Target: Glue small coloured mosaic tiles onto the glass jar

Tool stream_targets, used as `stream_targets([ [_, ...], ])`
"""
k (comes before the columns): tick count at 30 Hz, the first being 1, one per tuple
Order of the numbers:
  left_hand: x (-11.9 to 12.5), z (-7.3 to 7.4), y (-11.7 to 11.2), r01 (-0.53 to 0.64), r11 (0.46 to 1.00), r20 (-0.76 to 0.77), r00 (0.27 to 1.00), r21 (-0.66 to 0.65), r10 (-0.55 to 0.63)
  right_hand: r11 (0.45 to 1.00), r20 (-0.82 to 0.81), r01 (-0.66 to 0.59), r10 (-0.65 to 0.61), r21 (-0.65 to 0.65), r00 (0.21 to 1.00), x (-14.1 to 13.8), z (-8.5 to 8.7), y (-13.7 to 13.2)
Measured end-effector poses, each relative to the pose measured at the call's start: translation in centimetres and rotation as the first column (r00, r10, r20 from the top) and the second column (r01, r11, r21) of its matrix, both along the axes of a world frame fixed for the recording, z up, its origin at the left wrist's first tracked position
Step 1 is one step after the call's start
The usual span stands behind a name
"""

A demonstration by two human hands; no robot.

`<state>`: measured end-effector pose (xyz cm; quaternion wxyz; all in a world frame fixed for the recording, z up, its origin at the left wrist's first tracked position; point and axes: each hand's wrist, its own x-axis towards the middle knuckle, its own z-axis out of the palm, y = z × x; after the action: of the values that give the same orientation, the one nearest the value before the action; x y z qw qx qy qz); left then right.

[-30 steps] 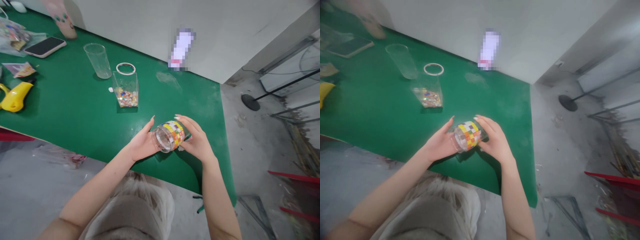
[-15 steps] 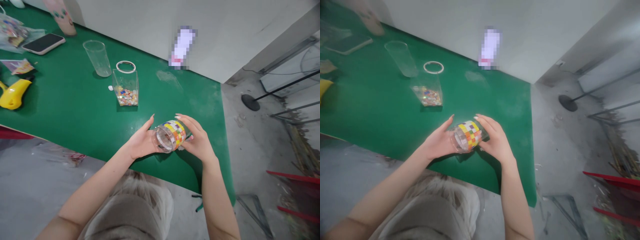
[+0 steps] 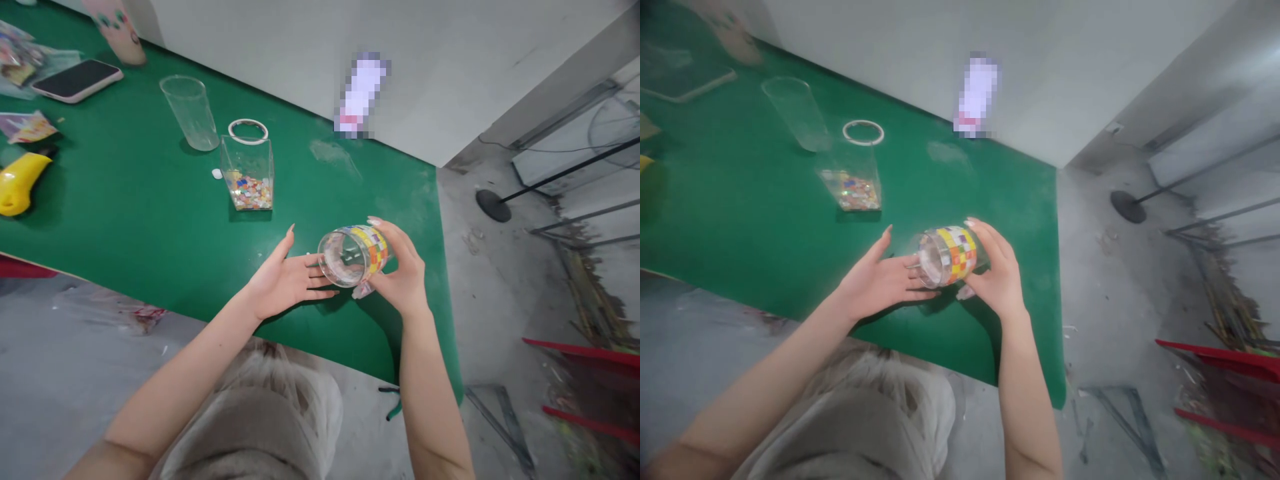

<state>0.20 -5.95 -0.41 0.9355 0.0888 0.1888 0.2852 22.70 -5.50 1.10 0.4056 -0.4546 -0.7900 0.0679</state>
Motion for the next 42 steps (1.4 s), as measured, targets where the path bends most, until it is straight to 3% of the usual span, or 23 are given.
stream_targets([
  [10, -0.17, 0.06, -0.11, 0.022, 1.0, 0.061, 0.998, 0.006, -0.022, 0.999, 0.045, -0.013, 0.015, -0.037, 0.999, 0.03, -0.33, 0.06],
  [28, 0.19, -0.02, -0.28, 0.013, 0.994, -0.093, 0.996, 0.112, -0.002, 0.999, 0.064, 0.0, 0.003, -0.042, 0.998, -0.03, -0.48, 0.08],
  [42, 0.02, 0.0, -0.05, 0.003, 0.999, -0.014, 1.0, 0.053, -0.002, 0.999, 0.102, 0.0, 0.005, -0.051, 0.995, 0.01, -0.56, 0.0],
])
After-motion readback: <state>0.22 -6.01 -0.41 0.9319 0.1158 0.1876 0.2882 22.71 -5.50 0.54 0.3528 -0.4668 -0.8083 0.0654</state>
